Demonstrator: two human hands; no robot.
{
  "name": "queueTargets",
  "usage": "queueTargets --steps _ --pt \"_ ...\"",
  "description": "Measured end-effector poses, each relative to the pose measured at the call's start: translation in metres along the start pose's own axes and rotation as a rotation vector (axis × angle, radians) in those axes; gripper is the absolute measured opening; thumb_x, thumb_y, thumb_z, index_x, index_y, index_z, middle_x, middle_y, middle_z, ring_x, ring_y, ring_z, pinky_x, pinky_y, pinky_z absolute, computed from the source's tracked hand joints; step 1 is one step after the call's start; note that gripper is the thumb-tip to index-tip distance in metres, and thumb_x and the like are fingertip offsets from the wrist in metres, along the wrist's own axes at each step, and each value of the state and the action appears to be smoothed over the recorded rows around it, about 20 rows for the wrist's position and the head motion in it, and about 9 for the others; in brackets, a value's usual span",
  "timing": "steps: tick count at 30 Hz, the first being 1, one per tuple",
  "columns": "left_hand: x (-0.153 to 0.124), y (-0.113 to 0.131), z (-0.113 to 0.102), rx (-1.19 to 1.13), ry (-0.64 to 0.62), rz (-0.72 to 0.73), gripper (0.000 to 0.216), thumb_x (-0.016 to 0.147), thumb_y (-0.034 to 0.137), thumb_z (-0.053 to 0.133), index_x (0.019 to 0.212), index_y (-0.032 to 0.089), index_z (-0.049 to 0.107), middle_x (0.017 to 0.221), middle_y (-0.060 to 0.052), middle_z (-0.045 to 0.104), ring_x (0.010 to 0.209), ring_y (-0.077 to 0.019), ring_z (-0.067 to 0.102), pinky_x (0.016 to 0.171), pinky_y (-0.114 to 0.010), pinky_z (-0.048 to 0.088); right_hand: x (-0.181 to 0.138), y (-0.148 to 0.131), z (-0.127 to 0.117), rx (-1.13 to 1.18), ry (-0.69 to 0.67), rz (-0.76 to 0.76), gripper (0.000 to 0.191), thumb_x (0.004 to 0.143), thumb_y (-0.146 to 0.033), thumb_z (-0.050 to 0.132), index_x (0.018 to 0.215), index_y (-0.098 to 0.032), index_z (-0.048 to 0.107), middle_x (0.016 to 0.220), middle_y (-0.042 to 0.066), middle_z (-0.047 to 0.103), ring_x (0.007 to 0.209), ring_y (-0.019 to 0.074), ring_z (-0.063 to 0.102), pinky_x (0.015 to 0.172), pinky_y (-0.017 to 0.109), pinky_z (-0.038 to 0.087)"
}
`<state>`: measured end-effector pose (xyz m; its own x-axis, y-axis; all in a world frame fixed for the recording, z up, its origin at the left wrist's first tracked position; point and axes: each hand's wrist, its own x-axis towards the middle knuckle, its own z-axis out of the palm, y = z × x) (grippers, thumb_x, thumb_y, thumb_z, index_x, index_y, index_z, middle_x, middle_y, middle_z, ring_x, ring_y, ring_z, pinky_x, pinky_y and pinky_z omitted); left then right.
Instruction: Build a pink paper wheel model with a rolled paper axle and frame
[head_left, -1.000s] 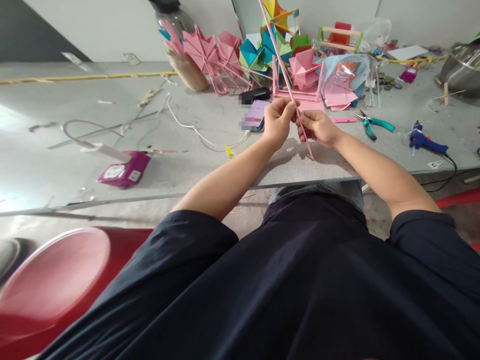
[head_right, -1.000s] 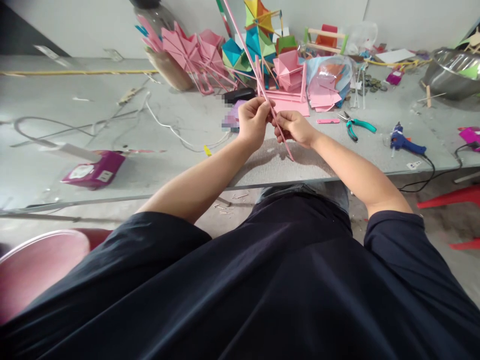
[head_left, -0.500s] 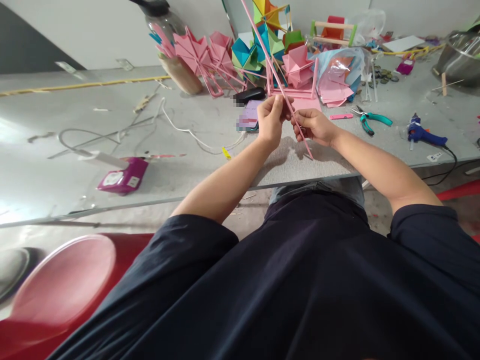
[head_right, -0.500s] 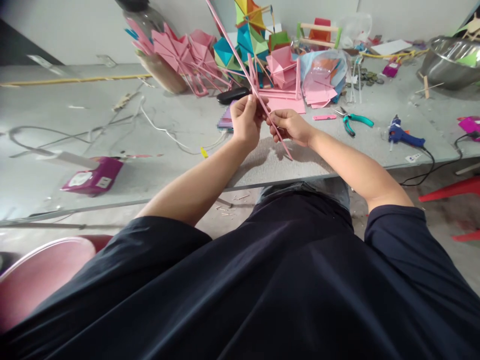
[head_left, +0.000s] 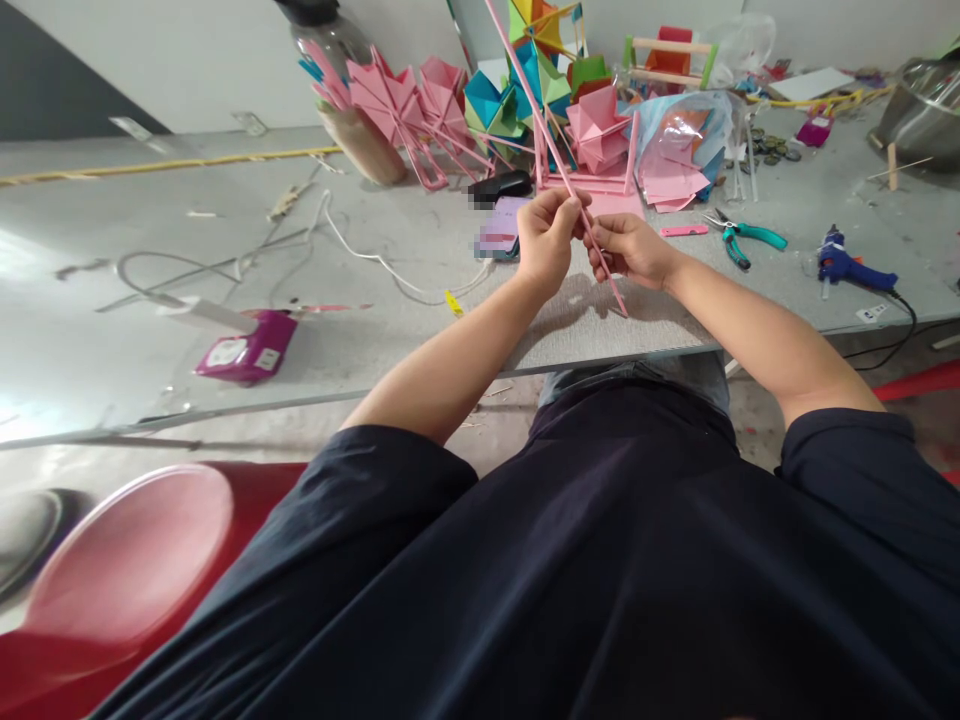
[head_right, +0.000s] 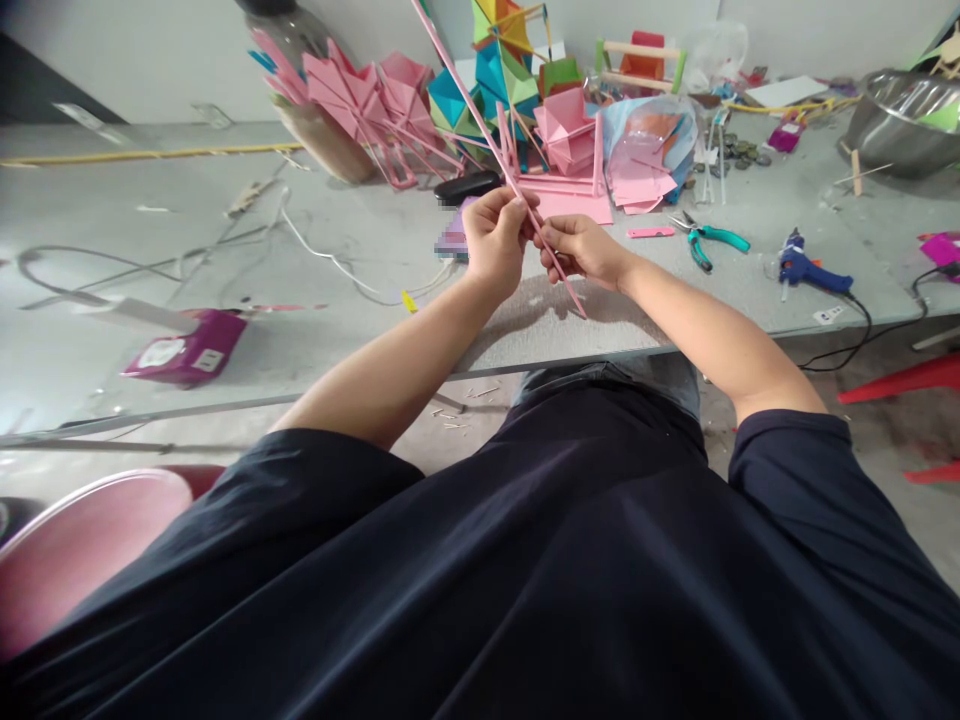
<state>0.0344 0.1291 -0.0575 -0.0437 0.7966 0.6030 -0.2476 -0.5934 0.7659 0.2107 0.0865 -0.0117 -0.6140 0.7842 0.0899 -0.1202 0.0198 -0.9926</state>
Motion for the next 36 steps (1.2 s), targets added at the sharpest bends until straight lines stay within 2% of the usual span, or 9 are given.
queueTargets --steps 4,8,11,14,18,24,29,32,36 --pt "0.001 -0.001 -0.001 0.0 -0.038 0.012 0.069 0.086 0.094 0.088 0.089 0.026 0.08 0.072 -0.001 0.061 0.063 -0.018 0.066 0.063 -0.032 0.055 -0.001 -0.003 0.001 0.007 0.004 0.003 0.033 0.122 -0.037 0.072 0.095 -0.019 0.063 0.073 -0.005 0.066 0.06 0.0092 0.067 0.065 0.02 0.063" --pt "0.0 0.003 0.001 0.025 0.039 -0.04 0.066 0.097 0.089 0.084 0.088 0.024 0.074 0.071 -0.001 0.058 0.069 -0.0193 0.069 0.062 -0.032 0.051 -0.004 -0.006 0.006 0.006 0.01 0.02 0.032 0.122 -0.034 0.07 0.094 -0.019 0.065 0.073 -0.004 0.068 0.059 0.0094 0.067 0.064 0.02 0.064" --pt "-0.001 0.011 0.003 0.053 0.071 -0.059 0.064 0.107 0.084 0.076 0.085 0.024 0.067 0.066 0.001 0.057 0.069 -0.0164 0.065 0.062 -0.033 0.048 -0.006 -0.008 0.01 0.006 0.004 0.026 0.032 0.121 -0.035 0.073 0.094 -0.018 0.065 0.073 -0.004 0.069 0.06 0.0096 0.068 0.065 0.02 0.064" --pt "-0.002 0.02 0.004 0.06 0.049 -0.048 0.061 0.102 0.083 0.083 0.085 0.025 0.071 0.067 0.001 0.063 0.064 -0.0149 0.061 0.062 -0.034 0.049 -0.007 -0.008 0.012 0.021 0.019 0.01 0.032 0.12 -0.034 0.075 0.094 -0.018 0.066 0.073 -0.004 0.068 0.061 0.0097 0.069 0.065 0.02 0.064" --pt "-0.002 0.029 0.007 0.034 0.054 -0.085 0.046 0.091 0.067 0.101 0.086 0.028 0.078 0.073 0.0 0.069 0.067 -0.0177 0.068 0.064 -0.031 0.055 -0.007 -0.008 0.01 0.019 0.048 0.012 0.034 0.12 -0.036 0.075 0.092 -0.019 0.064 0.072 -0.004 0.067 0.059 0.0091 0.066 0.064 0.019 0.062" --pt "0.002 0.028 0.002 -0.029 0.006 -0.118 0.018 0.092 0.036 0.101 0.092 0.028 0.085 0.085 -0.001 0.076 0.071 -0.0161 0.071 0.069 -0.031 0.06 -0.006 -0.005 0.006 0.008 0.042 0.009 0.034 0.12 -0.036 0.074 0.093 -0.02 0.063 0.073 -0.004 0.069 0.061 0.0091 0.066 0.066 0.019 0.063" --pt "0.002 0.029 -0.001 -0.08 -0.051 -0.13 0.027 0.086 0.027 0.103 0.108 0.029 0.087 0.094 -0.001 0.08 0.083 -0.0179 0.077 0.08 -0.034 0.066 -0.005 -0.004 0.004 0.0 0.035 0.006 0.037 0.117 -0.043 0.08 0.092 -0.021 0.062 0.073 -0.005 0.068 0.062 0.0094 0.067 0.065 0.02 0.063" --pt "0.001 0.031 0.003 -0.057 -0.018 -0.16 0.027 0.082 0.02 0.1 0.104 0.028 0.086 0.091 -0.002 0.079 0.081 -0.0202 0.078 0.078 -0.034 0.067 -0.004 -0.006 0.004 0.004 0.048 -0.001 0.039 0.118 -0.044 0.078 0.091 -0.021 0.063 0.072 -0.006 0.066 0.06 0.0085 0.066 0.063 0.018 0.062" --pt "0.0 0.029 0.008 -0.042 0.061 -0.161 0.013 0.09 0.019 0.092 0.096 0.027 0.084 0.084 -0.002 0.077 0.073 -0.0196 0.075 0.072 -0.033 0.065 -0.003 -0.006 0.004 0.009 0.047 -0.01 0.04 0.116 -0.046 0.08 0.091 -0.02 0.064 0.072 -0.006 0.066 0.059 0.0084 0.066 0.062 0.018 0.061"
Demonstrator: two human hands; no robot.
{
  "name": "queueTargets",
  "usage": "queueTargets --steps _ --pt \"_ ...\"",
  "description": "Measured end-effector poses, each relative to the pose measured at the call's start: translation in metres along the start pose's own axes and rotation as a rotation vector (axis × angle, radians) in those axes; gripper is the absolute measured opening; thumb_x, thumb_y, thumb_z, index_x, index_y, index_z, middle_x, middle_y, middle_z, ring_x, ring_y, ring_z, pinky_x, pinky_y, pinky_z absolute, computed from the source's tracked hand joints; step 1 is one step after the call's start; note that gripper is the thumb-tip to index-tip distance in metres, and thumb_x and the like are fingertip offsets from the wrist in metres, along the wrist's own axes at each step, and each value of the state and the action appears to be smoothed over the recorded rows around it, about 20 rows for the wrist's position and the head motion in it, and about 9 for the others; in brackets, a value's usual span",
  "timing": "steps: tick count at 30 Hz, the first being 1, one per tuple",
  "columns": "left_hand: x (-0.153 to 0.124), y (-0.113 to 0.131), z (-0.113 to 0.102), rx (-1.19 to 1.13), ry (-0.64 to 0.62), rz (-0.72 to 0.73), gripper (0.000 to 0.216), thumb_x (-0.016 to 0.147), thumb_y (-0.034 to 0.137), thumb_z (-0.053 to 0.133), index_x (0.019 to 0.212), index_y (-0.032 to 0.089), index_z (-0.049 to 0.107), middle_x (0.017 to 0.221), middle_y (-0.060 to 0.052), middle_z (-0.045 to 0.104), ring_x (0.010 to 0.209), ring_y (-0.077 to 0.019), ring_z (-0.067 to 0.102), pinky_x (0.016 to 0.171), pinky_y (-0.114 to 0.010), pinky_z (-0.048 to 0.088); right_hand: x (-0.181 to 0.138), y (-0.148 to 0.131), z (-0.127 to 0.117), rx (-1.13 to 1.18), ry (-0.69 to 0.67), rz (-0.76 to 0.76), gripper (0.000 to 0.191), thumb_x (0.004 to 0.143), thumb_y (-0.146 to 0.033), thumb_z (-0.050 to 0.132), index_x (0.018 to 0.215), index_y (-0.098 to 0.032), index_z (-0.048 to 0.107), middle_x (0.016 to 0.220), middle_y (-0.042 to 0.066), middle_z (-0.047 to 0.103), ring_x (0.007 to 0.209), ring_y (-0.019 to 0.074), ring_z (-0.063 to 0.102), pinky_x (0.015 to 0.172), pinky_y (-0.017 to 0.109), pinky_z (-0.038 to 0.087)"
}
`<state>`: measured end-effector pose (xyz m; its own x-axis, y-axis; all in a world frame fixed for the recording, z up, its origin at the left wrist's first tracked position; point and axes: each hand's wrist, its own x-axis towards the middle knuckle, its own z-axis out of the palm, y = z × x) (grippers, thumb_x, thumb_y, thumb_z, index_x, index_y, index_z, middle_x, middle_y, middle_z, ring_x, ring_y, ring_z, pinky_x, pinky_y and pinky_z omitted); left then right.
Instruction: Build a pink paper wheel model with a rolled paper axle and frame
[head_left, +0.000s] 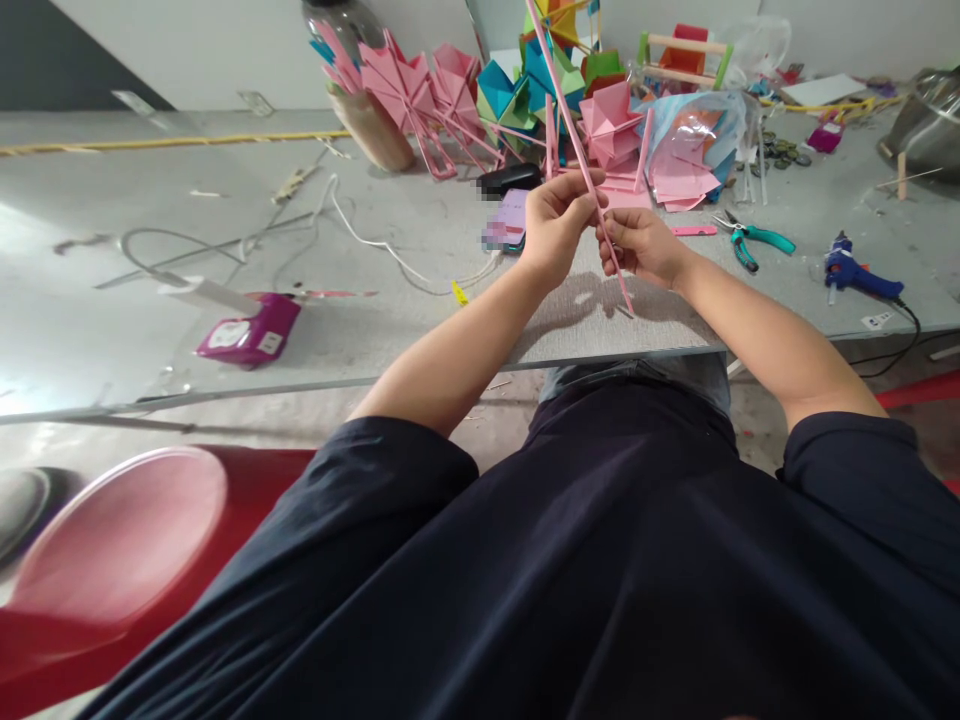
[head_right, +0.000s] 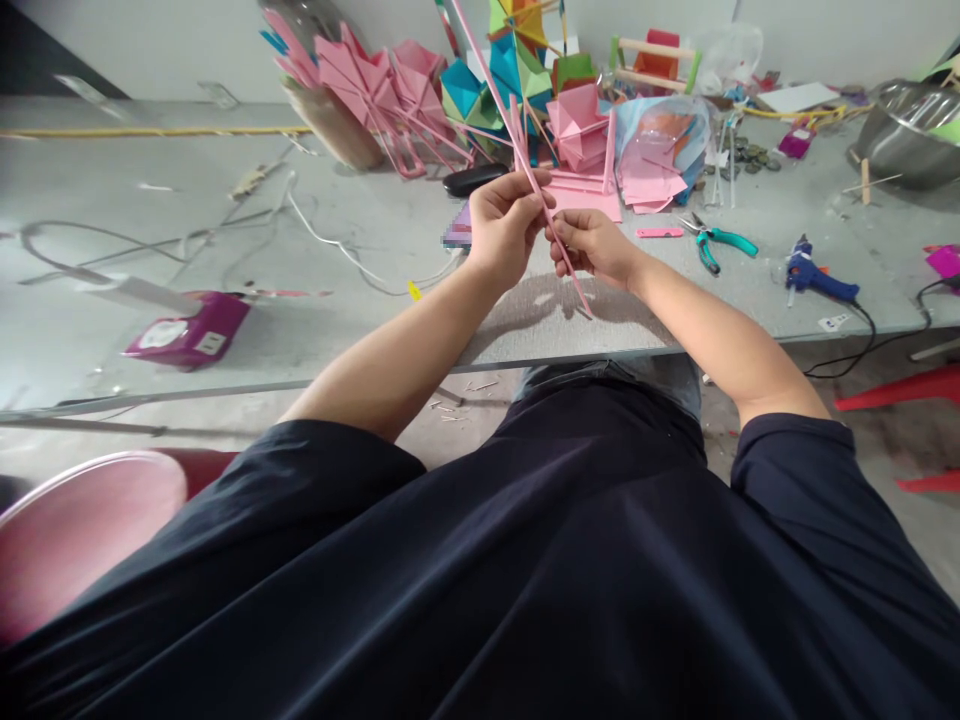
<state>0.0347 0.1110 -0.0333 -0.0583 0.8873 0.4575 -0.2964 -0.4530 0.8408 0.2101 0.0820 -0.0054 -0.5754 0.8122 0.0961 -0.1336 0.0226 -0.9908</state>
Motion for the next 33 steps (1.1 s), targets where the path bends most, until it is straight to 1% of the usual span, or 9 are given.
queueTargets --steps 5,10,16,19,22,25,28,31,33 --pt "0.003 -0.007 -0.002 0.01 0.006 0.05 0.012 0.095 0.031 0.093 0.091 0.027 0.083 0.081 -0.002 0.075 0.064 -0.0168 0.067 0.064 -0.03 0.059 0.0 0.0 0.001 -0.004 -0.003 0.007 0.038 0.12 -0.044 0.075 0.093 -0.02 0.064 0.071 -0.006 0.067 0.059 0.0086 0.068 0.063 0.018 0.062" --pt "0.005 -0.016 -0.003 0.004 0.007 0.058 0.023 0.097 0.045 0.095 0.087 0.03 0.081 0.078 -0.002 0.075 0.061 -0.0174 0.064 0.059 -0.031 0.055 -0.001 -0.001 0.003 0.002 0.003 0.028 0.035 0.122 -0.038 0.072 0.092 -0.02 0.064 0.071 -0.005 0.067 0.059 0.009 0.066 0.065 0.02 0.063" --pt "0.004 -0.017 -0.002 0.048 0.053 0.058 0.044 0.104 0.06 0.088 0.076 0.028 0.073 0.071 -0.002 0.069 0.057 -0.0169 0.062 0.053 -0.033 0.049 -0.003 0.001 0.006 -0.002 -0.035 0.068 0.034 0.117 -0.039 0.079 0.092 -0.021 0.064 0.074 -0.003 0.07 0.062 0.0122 0.069 0.067 0.023 0.066" --pt "0.003 -0.014 -0.005 0.055 0.003 0.04 0.038 0.1 0.056 0.094 0.081 0.029 0.075 0.074 -0.001 0.073 0.061 -0.0163 0.063 0.057 -0.033 0.051 -0.003 0.003 0.006 0.013 -0.029 0.069 0.033 0.119 -0.038 0.076 0.093 -0.021 0.064 0.076 -0.003 0.069 0.063 0.013 0.07 0.068 0.025 0.066" --pt "0.003 -0.012 -0.007 0.04 -0.066 0.014 0.031 0.094 0.048 0.101 0.09 0.028 0.077 0.078 0.001 0.076 0.07 -0.0157 0.066 0.066 -0.033 0.057 -0.002 0.005 0.003 0.026 0.011 0.057 0.033 0.12 -0.036 0.073 0.093 -0.021 0.064 0.076 -0.003 0.067 0.064 0.0126 0.069 0.067 0.024 0.065" --pt "0.002 -0.01 -0.007 0.028 -0.075 -0.029 0.026 0.091 0.038 0.103 0.095 0.027 0.079 0.08 0.0 0.076 0.076 -0.0183 0.072 0.071 -0.034 0.061 0.0 0.005 0.001 0.031 0.028 0.058 0.033 0.122 -0.034 0.07 0.092 -0.021 0.063 0.075 -0.003 0.067 0.064 0.0121 0.067 0.067 0.023 0.064" --pt "0.001 -0.009 -0.007 0.014 -0.069 -0.027 0.026 0.083 0.03 0.104 0.096 0.028 0.082 0.086 -0.003 0.079 0.077 -0.0212 0.078 0.069 -0.034 0.063 0.001 0.005 -0.001 0.04 0.035 0.07 0.034 0.124 -0.03 0.064 0.091 -0.021 0.063 0.074 -0.003 0.066 0.063 0.0115 0.066 0.066 0.022 0.064" --pt "0.001 -0.009 -0.006 0.011 -0.076 -0.012 0.027 0.078 0.03 0.104 0.094 0.029 0.083 0.089 -0.004 0.081 0.073 -0.0212 0.075 0.067 -0.035 0.063 0.001 0.004 -0.001 0.038 0.039 0.079 0.033 0.122 -0.032 0.068 0.091 -0.021 0.063 0.074 -0.004 0.066 0.063 0.011 0.067 0.066 0.021 0.063" --pt "0.002 -0.01 -0.006 0.013 -0.07 -0.024 0.027 0.08 0.035 0.104 0.093 0.028 0.082 0.087 -0.004 0.08 0.072 -0.0205 0.073 0.067 -0.035 0.062 0.0 0.003 0.0 0.024 0.035 0.074 0.033 0.121 -0.034 0.072 0.092 -0.021 0.063 0.074 -0.004 0.066 0.063 0.0109 0.067 0.066 0.021 0.063"
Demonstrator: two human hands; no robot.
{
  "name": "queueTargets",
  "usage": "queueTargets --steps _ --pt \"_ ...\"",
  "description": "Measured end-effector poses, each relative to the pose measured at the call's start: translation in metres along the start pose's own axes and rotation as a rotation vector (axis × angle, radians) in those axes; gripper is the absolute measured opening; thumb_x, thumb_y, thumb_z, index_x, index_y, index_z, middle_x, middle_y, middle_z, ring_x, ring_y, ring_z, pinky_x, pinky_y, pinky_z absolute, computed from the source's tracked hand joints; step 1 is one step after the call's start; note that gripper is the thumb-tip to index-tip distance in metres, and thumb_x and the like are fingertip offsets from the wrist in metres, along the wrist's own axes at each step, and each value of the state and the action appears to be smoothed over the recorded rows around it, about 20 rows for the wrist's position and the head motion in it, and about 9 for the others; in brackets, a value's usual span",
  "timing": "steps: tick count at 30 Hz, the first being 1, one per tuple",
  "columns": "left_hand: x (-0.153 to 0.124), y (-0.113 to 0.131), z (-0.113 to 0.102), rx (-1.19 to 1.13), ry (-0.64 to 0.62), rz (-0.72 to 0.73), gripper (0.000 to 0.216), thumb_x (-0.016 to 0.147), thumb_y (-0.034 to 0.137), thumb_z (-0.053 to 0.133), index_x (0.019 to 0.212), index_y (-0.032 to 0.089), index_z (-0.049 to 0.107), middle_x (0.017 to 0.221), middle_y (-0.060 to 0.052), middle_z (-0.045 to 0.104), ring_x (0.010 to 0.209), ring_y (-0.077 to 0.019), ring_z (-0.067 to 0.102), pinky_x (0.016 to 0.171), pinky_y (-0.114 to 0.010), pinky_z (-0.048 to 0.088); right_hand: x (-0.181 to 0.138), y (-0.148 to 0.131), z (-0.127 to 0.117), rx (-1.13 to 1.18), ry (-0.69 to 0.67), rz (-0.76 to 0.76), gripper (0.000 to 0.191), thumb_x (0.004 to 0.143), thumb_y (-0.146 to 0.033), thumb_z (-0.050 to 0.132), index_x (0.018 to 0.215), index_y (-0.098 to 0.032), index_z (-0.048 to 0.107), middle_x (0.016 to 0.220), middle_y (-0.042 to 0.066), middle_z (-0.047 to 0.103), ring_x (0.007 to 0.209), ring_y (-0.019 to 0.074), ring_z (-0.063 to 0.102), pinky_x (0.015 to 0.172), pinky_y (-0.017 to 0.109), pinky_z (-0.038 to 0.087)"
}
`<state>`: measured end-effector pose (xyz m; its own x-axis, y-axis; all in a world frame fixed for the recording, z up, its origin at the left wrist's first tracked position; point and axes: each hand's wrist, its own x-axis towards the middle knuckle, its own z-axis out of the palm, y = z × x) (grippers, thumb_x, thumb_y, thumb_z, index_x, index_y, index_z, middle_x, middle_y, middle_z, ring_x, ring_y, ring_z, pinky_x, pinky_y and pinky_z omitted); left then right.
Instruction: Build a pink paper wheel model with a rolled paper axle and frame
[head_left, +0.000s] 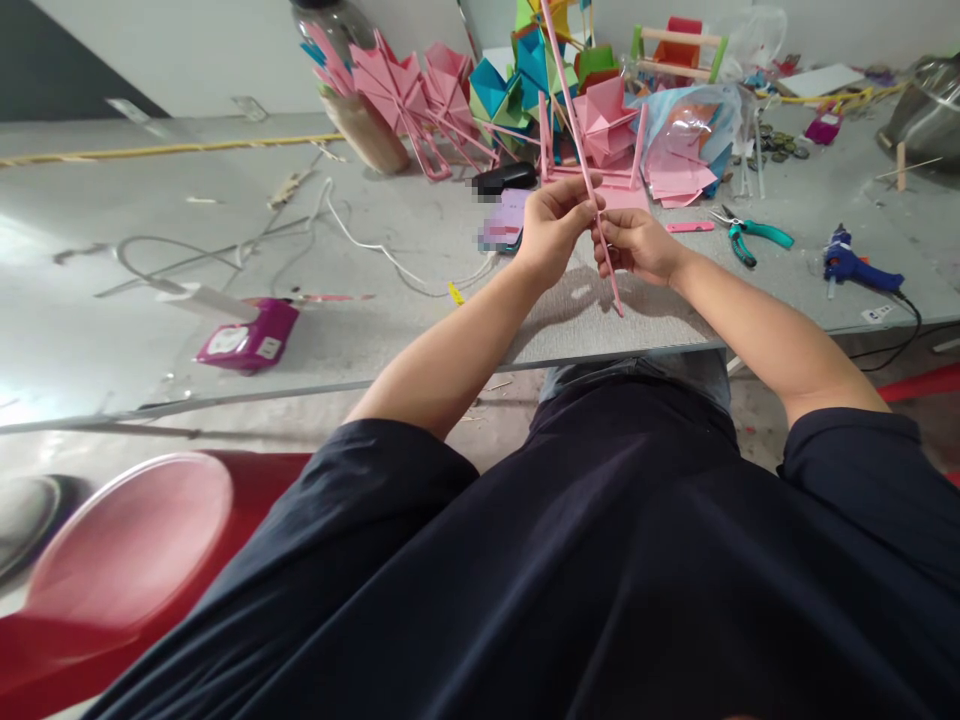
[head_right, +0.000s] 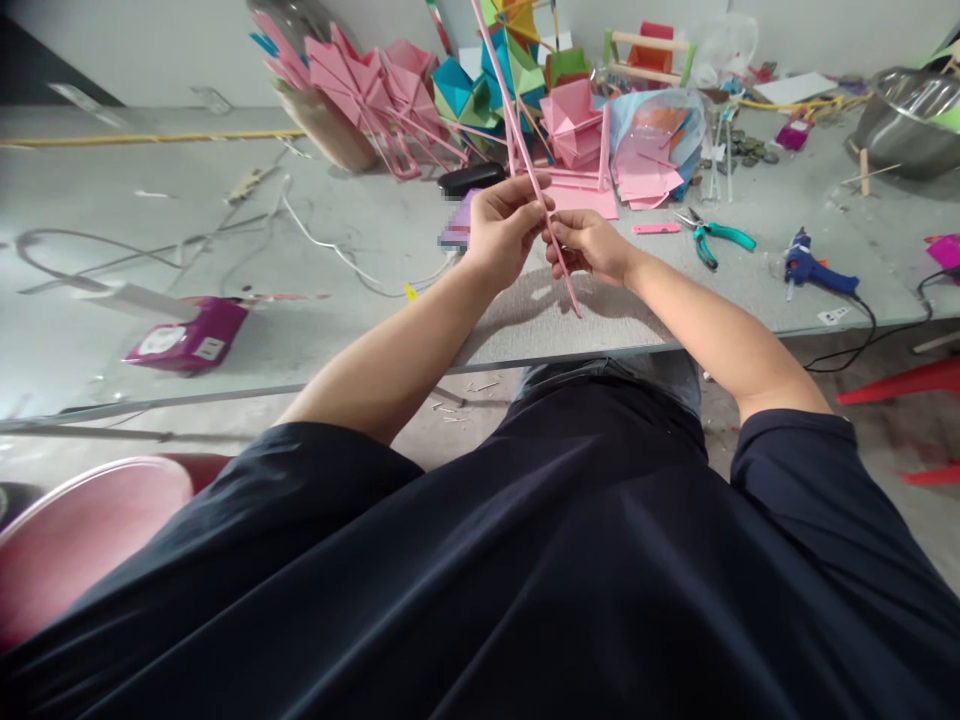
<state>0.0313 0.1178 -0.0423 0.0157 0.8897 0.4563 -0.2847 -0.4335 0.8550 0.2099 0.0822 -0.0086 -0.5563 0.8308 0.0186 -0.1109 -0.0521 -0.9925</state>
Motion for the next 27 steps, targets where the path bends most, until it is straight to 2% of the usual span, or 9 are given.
queueTargets --steps 5,8,13,15,18,21,25,27 --pt "0.002 -0.001 0.003 0.024 0.008 -0.013 0.039 0.093 0.058 0.1 0.092 0.029 0.075 0.074 0.0 0.071 0.073 -0.0186 0.069 0.071 -0.035 0.057 0.0 -0.001 -0.001 -0.021 -0.023 -0.027 0.032 0.122 -0.032 0.07 0.092 -0.02 0.064 0.074 -0.003 0.067 0.063 0.0108 0.068 0.066 0.021 0.064" --pt "-0.003 0.001 0.004 0.026 -0.005 -0.012 0.037 0.096 0.065 0.093 0.092 0.032 0.076 0.078 -0.002 0.074 0.077 -0.0213 0.07 0.073 -0.038 0.056 0.002 0.0 -0.002 -0.018 -0.033 -0.042 0.033 0.122 -0.033 0.071 0.092 -0.02 0.064 0.073 -0.004 0.068 0.062 0.0103 0.067 0.065 0.021 0.064" --pt "-0.008 0.007 0.004 -0.028 -0.026 -0.106 0.031 0.102 0.067 0.081 0.094 0.038 0.075 0.081 -0.003 0.075 0.115 -0.0289 0.074 0.092 -0.042 0.056 0.003 0.002 -0.003 -0.023 -0.048 -0.06 0.034 0.118 -0.04 0.079 0.094 -0.02 0.065 0.073 -0.004 0.069 0.062 0.0101 0.066 0.065 0.021 0.065" --pt "-0.008 0.008 0.003 -0.038 -0.043 -0.115 0.029 0.102 0.067 0.082 0.093 0.039 0.075 0.082 -0.003 0.076 0.117 -0.029 0.072 0.095 -0.043 0.055 0.002 0.002 -0.004 -0.035 -0.059 -0.066 0.034 0.118 -0.041 0.078 0.095 -0.02 0.065 0.073 -0.004 0.069 0.061 0.01 0.066 0.066 0.021 0.065" --pt "-0.008 0.012 0.002 -0.028 -0.035 -0.092 0.025 0.102 0.061 0.085 0.097 0.038 0.078 0.09 -0.003 0.079 0.106 -0.0264 0.072 0.093 -0.042 0.055 0.003 0.003 -0.005 -0.058 -0.06 -0.09 0.037 0.118 -0.045 0.078 0.095 -0.021 0.063 0.073 -0.005 0.068 0.06 0.0096 0.066 0.066 0.021 0.065" --pt "-0.011 0.018 0.004 -0.028 -0.029 -0.101 0.017 0.097 0.046 0.092 0.102 0.034 0.081 0.089 -0.003 0.078 0.107 -0.0262 0.076 0.092 -0.039 0.057 0.005 0.004 -0.006 -0.079 -0.03 -0.122 0.039 0.118 -0.048 0.078 0.093 -0.022 0.062 0.073 -0.005 0.067 0.059 0.0095 0.065 0.064 0.02 0.064" --pt "-0.015 0.026 0.007 -0.031 0.0 -0.105 0.03 0.083 0.028 0.104 0.104 0.029 0.082 0.089 -0.003 0.076 0.105 -0.0268 0.08 0.09 -0.037 0.057 0.007 0.006 -0.007 -0.107 -0.008 -0.144 0.046 0.113 -0.054 0.083 0.089 -0.024 0.058 0.073 -0.005 0.066 0.058 0.0101 0.066 0.062 0.021 0.064" --pt "-0.015 0.027 0.007 -0.026 0.006 -0.1 0.028 0.084 0.026 0.103 0.103 0.028 0.083 0.088 -0.002 0.076 0.099 -0.0244 0.078 0.089 -0.037 0.056 0.008 0.007 -0.008 -0.118 -0.018 -0.153 0.048 0.111 -0.057 0.085 0.089 -0.024 0.058 0.073 -0.005 0.066 0.058 0.0103 0.066 0.062 0.021 0.064"
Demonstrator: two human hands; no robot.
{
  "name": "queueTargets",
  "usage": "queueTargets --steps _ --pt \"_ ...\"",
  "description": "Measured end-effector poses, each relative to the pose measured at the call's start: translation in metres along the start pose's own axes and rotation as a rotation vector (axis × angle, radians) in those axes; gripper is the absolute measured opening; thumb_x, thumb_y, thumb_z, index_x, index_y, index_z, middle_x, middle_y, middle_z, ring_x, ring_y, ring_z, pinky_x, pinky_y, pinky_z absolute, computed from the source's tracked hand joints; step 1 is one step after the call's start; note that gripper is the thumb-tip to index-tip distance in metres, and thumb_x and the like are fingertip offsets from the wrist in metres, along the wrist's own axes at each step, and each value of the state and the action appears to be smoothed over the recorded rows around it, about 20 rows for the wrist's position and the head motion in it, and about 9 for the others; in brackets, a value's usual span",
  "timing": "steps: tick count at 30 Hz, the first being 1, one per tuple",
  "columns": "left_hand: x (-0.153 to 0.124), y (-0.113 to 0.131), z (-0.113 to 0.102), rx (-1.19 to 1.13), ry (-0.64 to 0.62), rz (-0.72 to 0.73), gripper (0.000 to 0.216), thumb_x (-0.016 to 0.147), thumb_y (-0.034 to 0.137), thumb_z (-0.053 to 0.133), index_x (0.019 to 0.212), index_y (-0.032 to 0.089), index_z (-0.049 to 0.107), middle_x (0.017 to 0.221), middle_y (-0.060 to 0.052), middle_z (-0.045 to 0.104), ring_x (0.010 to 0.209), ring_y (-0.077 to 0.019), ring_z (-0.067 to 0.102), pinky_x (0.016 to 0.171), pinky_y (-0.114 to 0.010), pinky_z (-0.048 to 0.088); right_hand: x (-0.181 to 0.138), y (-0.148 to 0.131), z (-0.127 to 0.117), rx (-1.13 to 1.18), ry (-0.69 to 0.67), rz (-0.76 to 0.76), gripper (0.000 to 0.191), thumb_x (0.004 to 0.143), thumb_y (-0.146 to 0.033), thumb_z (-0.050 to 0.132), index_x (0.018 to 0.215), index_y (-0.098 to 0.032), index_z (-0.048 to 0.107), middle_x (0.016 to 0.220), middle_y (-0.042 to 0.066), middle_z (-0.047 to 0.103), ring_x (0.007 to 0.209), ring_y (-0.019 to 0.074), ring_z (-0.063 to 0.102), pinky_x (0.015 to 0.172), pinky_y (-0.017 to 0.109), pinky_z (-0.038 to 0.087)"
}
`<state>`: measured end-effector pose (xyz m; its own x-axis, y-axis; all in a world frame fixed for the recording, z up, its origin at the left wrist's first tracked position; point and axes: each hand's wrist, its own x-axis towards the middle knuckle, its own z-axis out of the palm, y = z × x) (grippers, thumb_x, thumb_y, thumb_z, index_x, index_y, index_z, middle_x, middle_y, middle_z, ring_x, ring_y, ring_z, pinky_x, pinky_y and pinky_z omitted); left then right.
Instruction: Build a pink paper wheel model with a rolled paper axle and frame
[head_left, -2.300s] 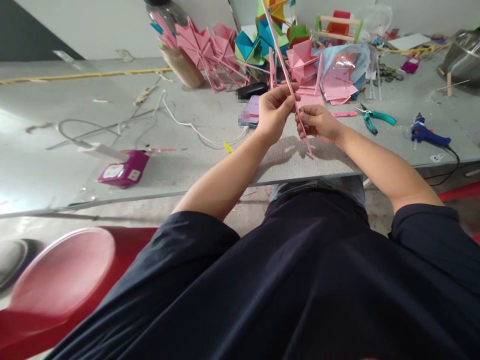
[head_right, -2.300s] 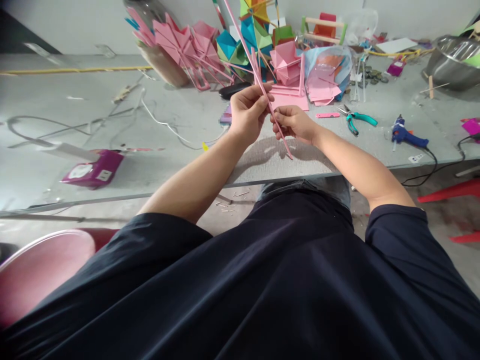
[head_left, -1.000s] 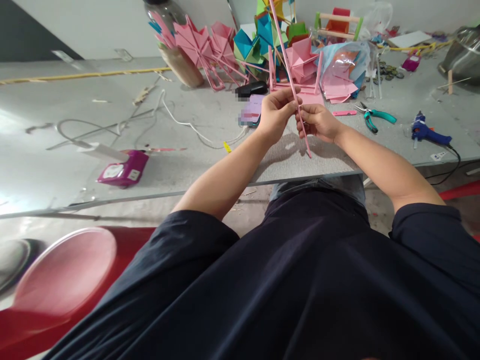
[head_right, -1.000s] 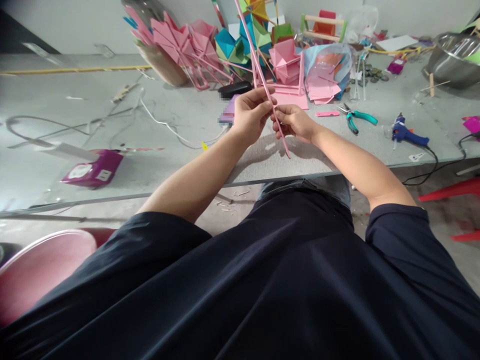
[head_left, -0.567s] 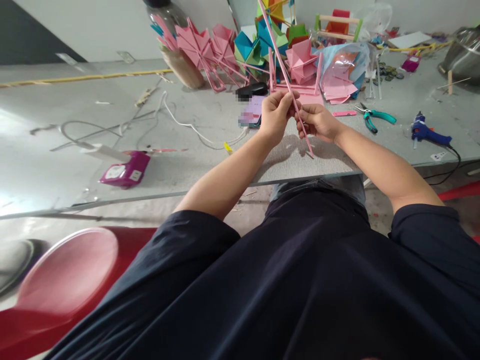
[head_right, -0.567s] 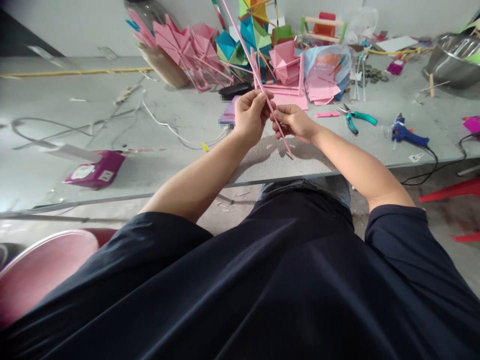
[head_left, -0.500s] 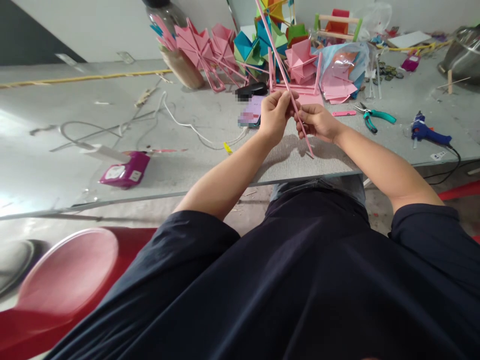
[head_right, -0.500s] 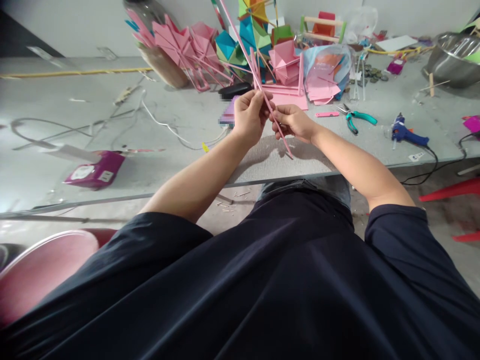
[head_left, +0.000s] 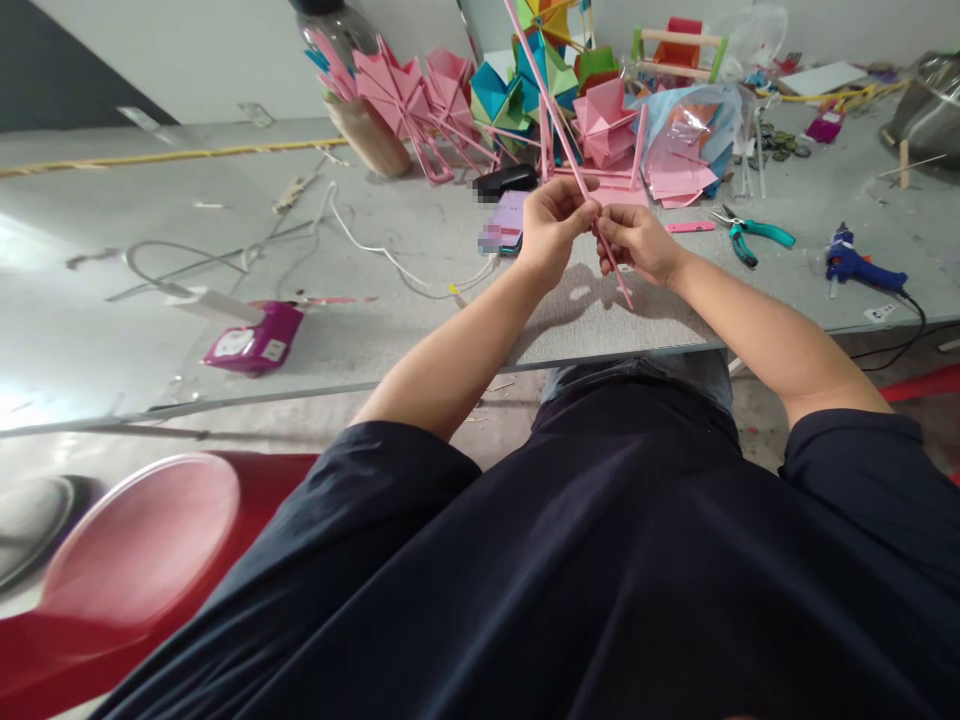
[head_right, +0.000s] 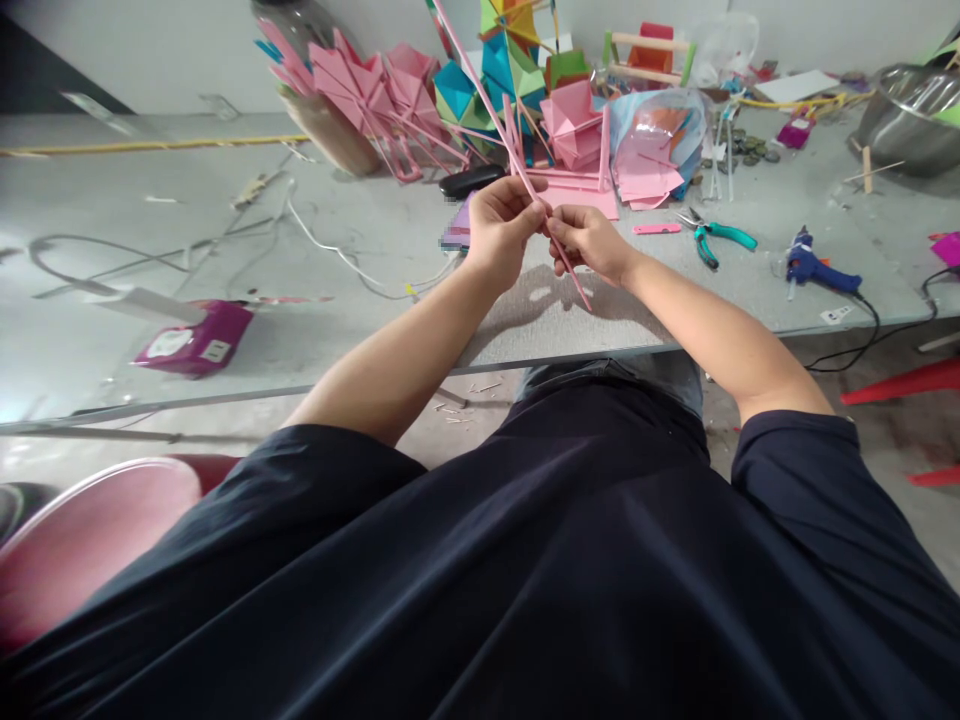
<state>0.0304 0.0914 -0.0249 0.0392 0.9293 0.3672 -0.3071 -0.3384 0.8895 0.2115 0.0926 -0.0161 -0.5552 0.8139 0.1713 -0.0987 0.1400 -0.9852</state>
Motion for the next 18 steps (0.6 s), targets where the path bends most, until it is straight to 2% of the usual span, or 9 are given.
queueTargets --steps 5,8,11,13,18 --pt "0.0 -0.001 0.0 0.0 -0.031 0.043 0.013 0.092 0.027 0.094 0.099 0.031 0.084 0.085 -0.001 0.078 0.09 -0.0199 0.071 0.086 -0.035 0.054 0.003 0.005 -0.004 -0.023 -0.018 -0.041 0.045 0.114 -0.055 0.082 0.092 -0.024 0.058 0.071 -0.006 0.064 0.056 0.0104 0.065 0.058 0.022 0.061" --pt "0.001 0.0 0.0 -0.006 -0.007 0.001 0.011 0.092 0.023 0.092 0.091 0.03 0.083 0.083 -0.001 0.079 0.091 -0.0212 0.075 0.084 -0.035 0.057 0.004 0.008 -0.006 -0.031 -0.036 -0.048 0.04 0.116 -0.05 0.079 0.094 -0.023 0.059 0.072 -0.005 0.065 0.057 0.011 0.065 0.059 0.022 0.062" --pt "0.002 0.003 -0.001 -0.011 0.024 -0.026 0.015 0.093 0.014 0.084 0.084 0.027 0.082 0.078 0.0 0.077 0.077 -0.0169 0.073 0.078 -0.03 0.059 0.004 0.01 -0.006 -0.042 -0.058 -0.036 0.038 0.117 -0.049 0.078 0.095 -0.023 0.061 0.074 -0.004 0.066 0.059 0.0113 0.066 0.062 0.023 0.065" --pt "0.003 0.004 -0.001 -0.005 0.033 -0.024 0.017 0.092 0.01 0.08 0.084 0.025 0.082 0.076 0.001 0.076 0.071 -0.0149 0.072 0.075 -0.028 0.06 0.004 0.011 -0.006 -0.047 -0.059 -0.034 0.039 0.116 -0.049 0.078 0.095 -0.023 0.06 0.075 -0.004 0.066 0.061 0.0112 0.066 0.062 0.023 0.066" --pt "0.007 0.0 -0.006 0.017 0.047 0.005 0.014 0.09 0.011 0.078 0.087 0.024 0.083 0.078 0.001 0.077 0.072 -0.0145 0.074 0.072 -0.024 0.06 0.006 0.013 -0.007 -0.046 -0.04 -0.04 0.043 0.115 -0.054 0.081 0.095 -0.023 0.06 0.075 -0.005 0.066 0.058 0.0103 0.066 0.06 0.022 0.065"
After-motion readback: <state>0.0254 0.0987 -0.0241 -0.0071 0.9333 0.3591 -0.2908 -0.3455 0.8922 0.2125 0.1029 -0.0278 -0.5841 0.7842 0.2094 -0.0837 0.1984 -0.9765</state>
